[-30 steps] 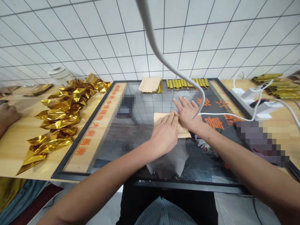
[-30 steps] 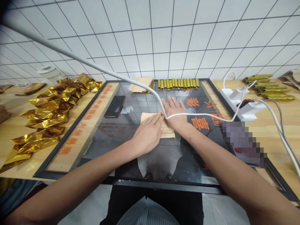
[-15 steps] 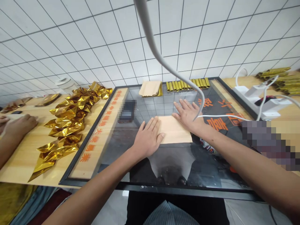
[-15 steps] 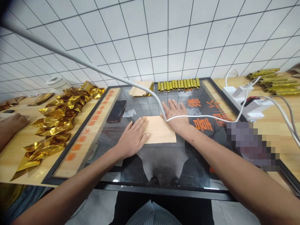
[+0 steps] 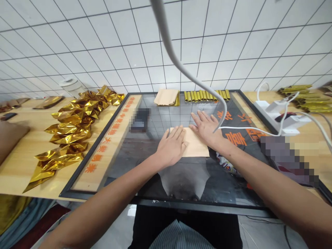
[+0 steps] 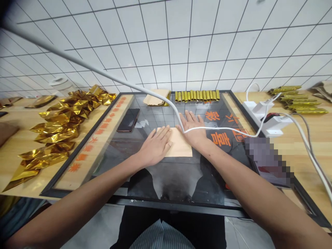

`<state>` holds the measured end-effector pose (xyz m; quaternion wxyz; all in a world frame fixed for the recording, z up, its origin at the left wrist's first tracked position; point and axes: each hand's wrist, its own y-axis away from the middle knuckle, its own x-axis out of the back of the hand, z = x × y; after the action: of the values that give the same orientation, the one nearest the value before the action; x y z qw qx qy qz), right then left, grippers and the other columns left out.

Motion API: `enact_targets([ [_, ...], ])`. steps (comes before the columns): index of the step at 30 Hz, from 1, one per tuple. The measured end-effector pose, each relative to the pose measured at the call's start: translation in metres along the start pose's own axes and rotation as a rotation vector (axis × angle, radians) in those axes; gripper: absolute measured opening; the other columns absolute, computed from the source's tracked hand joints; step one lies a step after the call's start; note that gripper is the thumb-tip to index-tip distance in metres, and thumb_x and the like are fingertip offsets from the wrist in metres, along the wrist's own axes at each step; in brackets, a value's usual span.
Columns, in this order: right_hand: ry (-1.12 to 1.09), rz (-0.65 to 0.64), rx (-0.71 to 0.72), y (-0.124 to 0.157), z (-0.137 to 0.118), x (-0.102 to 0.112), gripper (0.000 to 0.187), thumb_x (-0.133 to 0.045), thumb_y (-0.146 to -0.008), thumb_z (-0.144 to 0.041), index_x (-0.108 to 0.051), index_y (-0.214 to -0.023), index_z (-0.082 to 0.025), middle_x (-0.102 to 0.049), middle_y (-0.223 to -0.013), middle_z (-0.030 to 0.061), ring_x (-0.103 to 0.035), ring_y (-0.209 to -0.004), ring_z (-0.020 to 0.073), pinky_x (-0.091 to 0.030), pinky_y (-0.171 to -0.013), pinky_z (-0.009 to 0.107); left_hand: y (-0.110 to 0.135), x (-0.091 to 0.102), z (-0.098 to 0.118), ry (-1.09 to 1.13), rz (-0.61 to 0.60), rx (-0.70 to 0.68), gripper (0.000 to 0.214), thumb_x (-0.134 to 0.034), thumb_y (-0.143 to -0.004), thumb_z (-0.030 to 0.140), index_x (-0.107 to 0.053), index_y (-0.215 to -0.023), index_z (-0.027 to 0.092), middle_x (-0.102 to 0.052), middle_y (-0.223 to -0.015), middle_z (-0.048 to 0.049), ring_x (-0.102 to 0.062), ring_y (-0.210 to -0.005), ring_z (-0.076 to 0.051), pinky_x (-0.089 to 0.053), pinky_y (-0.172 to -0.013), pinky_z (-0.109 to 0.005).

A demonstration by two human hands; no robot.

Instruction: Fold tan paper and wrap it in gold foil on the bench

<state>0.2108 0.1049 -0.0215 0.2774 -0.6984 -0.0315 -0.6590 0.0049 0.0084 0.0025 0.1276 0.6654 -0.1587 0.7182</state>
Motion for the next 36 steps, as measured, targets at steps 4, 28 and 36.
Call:
enact_targets([
  [4, 0.009, -0.009, 0.003, 0.000, 0.000, 0.002, 0.064, -0.037, -0.114, -0.047, -0.047, -0.168, -0.015, -0.044, -0.174, 0.0218, -0.045, -0.159, 0.0386, -0.034, -0.125, 0.063, 0.024, -0.008, -0.014, -0.034, 0.007, 0.015, 0.064, -0.028, -0.117, 0.043, -0.039, -0.171, 0.011, -0.029, -0.181, -0.0146, -0.029, -0.169, -0.030, -0.028, -0.135, -0.061],
  [28, -0.048, -0.012, -0.008, -0.003, 0.001, 0.001, 0.062, -0.042, -0.114, -0.047, -0.048, -0.167, -0.016, -0.047, -0.174, 0.0203, -0.045, -0.159, 0.0371, -0.035, -0.126, 0.060, 0.062, 0.006, -0.013, 0.092, 0.159, -0.198, 0.041, -0.057, -0.111, 0.028, -0.062, -0.149, 0.014, -0.060, -0.163, -0.0152, -0.057, -0.152, -0.030, -0.045, -0.127, -0.049],
  [36, -0.302, 0.005, 0.102, 0.006, 0.006, 0.038, 0.056, -0.039, -0.116, -0.050, -0.063, -0.155, -0.018, -0.062, -0.162, 0.0157, -0.061, -0.146, 0.0338, -0.049, -0.118, 0.050, 0.047, 0.000, -0.004, 0.043, 0.269, -0.214, 0.016, -0.061, -0.108, 0.020, -0.073, -0.117, 0.017, -0.078, -0.134, -0.0136, -0.077, -0.117, -0.028, -0.061, -0.101, -0.042],
])
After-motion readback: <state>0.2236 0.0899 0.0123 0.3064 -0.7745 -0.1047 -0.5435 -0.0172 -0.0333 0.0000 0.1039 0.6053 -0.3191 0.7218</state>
